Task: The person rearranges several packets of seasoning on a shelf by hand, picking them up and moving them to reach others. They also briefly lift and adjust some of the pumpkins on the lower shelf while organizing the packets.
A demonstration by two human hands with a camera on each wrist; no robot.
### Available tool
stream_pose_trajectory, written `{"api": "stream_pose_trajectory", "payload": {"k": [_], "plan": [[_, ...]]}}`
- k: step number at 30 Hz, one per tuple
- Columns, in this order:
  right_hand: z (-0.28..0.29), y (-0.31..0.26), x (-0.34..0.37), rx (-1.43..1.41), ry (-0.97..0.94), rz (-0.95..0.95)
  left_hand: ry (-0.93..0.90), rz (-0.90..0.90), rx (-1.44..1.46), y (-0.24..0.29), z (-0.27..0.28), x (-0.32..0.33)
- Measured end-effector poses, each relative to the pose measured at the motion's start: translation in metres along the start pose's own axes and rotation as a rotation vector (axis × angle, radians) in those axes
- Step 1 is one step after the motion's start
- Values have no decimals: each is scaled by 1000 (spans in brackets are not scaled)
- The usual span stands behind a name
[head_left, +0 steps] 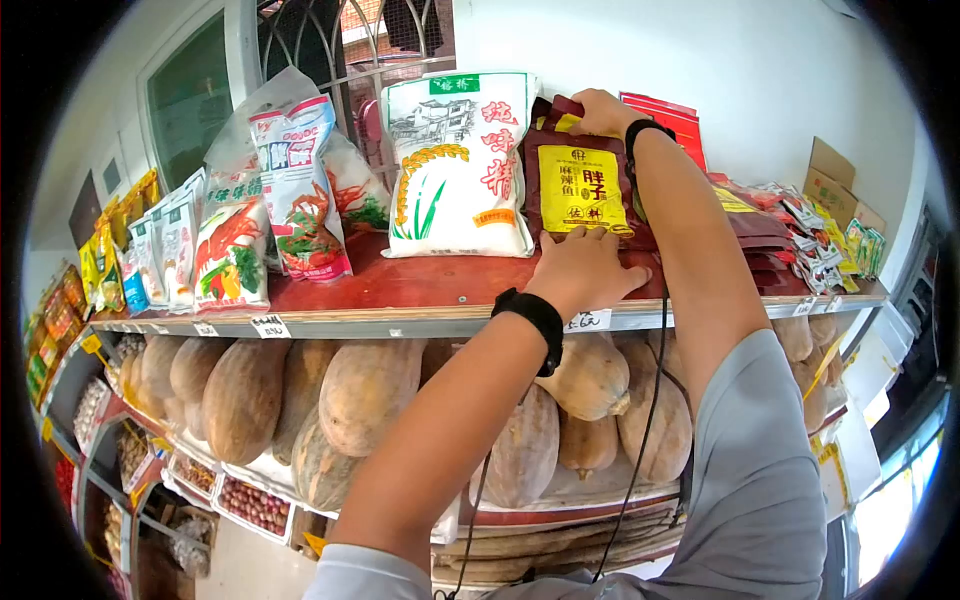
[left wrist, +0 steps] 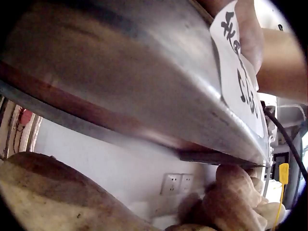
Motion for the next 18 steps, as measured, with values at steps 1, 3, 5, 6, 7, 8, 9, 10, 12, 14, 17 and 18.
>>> {"api": "stream_pose_trajectory", "payload": {"k": [1,3,5,6,7,8,9,10,12,14,17,18], "plan": [[-2,2,-2,34,-18,-9,-4,13,-29,-1,0,0],[-5,6,-6,88,-41,-11,3,22,-41,2,-1,0],[-2,9,-14,132,75,-1,14,20,-76,-1,1,-2],[-5,8,-8,107,37,-9,14,20,-75,0,0,-1],[-6,11,-10,109,35,-7,18,12,-68,1,0,0],[-2,9,-11,62,79,45,23,2,-65,2,0,0],[4,5,-9,14,118,98,23,2,-61,1,1,-1],[9,3,-8,19,119,149,-17,12,-61,0,0,-3],[14,10,-11,-34,82,169,-77,10,-33,-1,4,-6],[22,9,-9,-47,113,196,-154,39,33,-11,5,-23],[23,1,5,-192,-63,126,-191,50,91,-14,3,-29],[18,0,8,-319,-130,67,-112,55,59,-16,5,-32]]}}
Point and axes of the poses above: each hand's wrist, its own x-axis away from the middle knuckle, its own z-axis out of the back of the hand, y = z × x, the point moved 9 cm from there along -x, towards the middle knuckle, and after that the axes turned 12 degrees about x, right-handed, at the moved point
